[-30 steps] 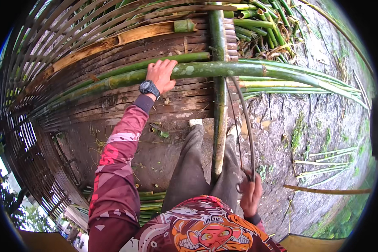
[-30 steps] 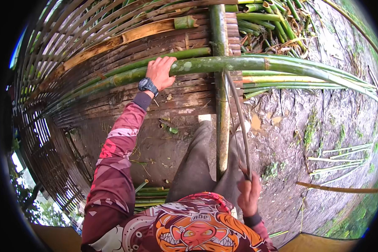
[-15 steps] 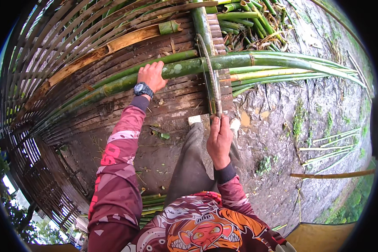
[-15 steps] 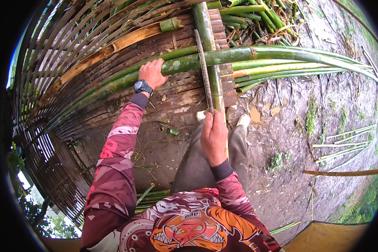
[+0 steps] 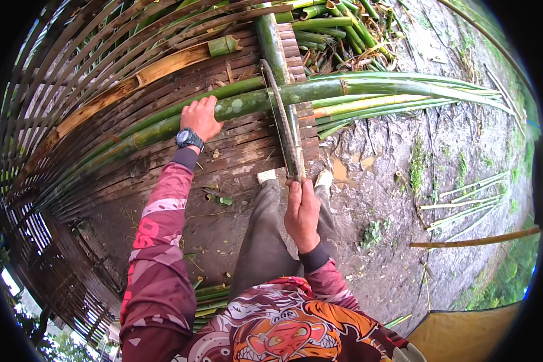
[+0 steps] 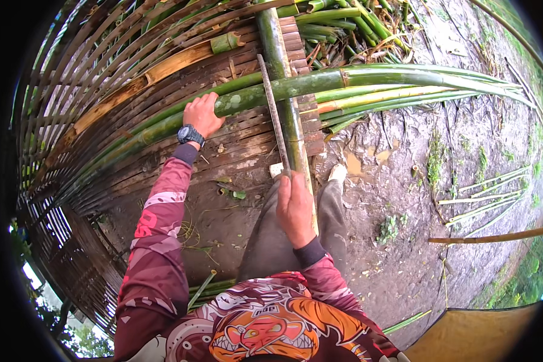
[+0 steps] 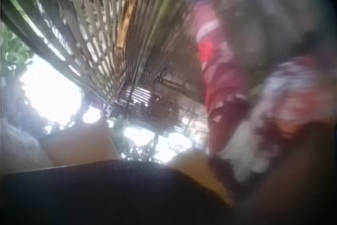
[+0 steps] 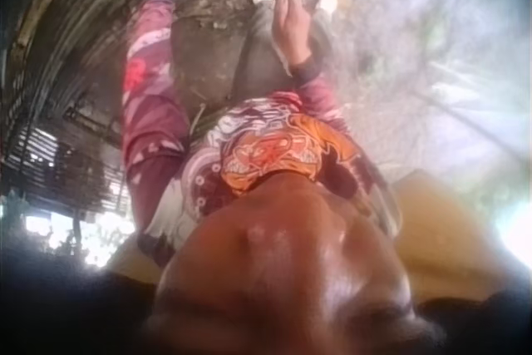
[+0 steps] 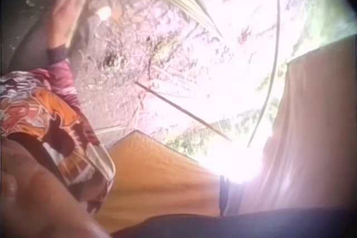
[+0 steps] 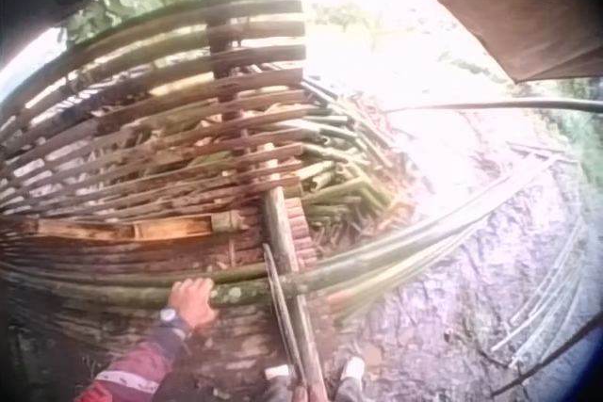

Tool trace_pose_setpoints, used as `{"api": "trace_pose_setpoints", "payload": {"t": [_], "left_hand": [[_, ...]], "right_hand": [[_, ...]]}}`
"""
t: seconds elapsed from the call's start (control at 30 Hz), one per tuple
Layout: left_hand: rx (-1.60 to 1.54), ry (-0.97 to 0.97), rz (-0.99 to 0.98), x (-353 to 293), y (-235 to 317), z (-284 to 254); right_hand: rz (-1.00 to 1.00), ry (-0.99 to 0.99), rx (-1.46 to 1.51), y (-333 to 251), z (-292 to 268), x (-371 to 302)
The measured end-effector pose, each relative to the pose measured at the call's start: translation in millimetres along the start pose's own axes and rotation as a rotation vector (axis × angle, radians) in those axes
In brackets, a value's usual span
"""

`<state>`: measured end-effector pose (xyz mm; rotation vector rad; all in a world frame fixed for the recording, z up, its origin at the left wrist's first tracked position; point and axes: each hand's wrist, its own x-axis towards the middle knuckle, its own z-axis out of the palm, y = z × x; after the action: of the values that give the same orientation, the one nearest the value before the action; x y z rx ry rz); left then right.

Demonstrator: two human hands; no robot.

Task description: The person constructs a bamboo structure by placing bamboo stalks across a frame, cutting them to size using a saw, and tying them together with thin strips.

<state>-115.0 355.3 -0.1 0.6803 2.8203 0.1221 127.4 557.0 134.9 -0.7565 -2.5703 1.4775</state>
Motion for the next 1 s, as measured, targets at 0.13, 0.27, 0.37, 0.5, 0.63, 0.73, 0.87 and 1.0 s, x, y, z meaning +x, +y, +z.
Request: {"api": "trace_pose_setpoints", "payload": {"t": [0.13,0.27,0.37,0.5,0.63,0.73,0.87,1.0], "left_hand": [[-0.006,-0.006,-0.005,2,2,1],[-0.011,-0.001,-0.013,1,-2,4],[-0.015,0.062,0.007,1,-1,8],[-0.022,0.022,-0.003,2,4,2],[-0.026,0.03,-0.009,1,2,2],[-0.025,0.074,0.003,-1,-2,2],[-0.013,0.137,0.049,1,2,4],[-0.04,0.084,0.01,0,6,8]], "right_hand": [[0.029,-0.004,-0.042,5,2,-10],[0.074,-0.038,-0.046,1,-1,-15],[0.072,-0.049,-0.061,4,-5,-18],[0.104,-0.069,-0.035,2,-7,-18],[0.075,-0.082,-0.033,5,-2,-17],[0.05,-0.091,-0.037,2,6,-9],[0.013,-0.038,-0.024,1,29,60],[-0.089,0.026,-0.035,10,46,89]]}}
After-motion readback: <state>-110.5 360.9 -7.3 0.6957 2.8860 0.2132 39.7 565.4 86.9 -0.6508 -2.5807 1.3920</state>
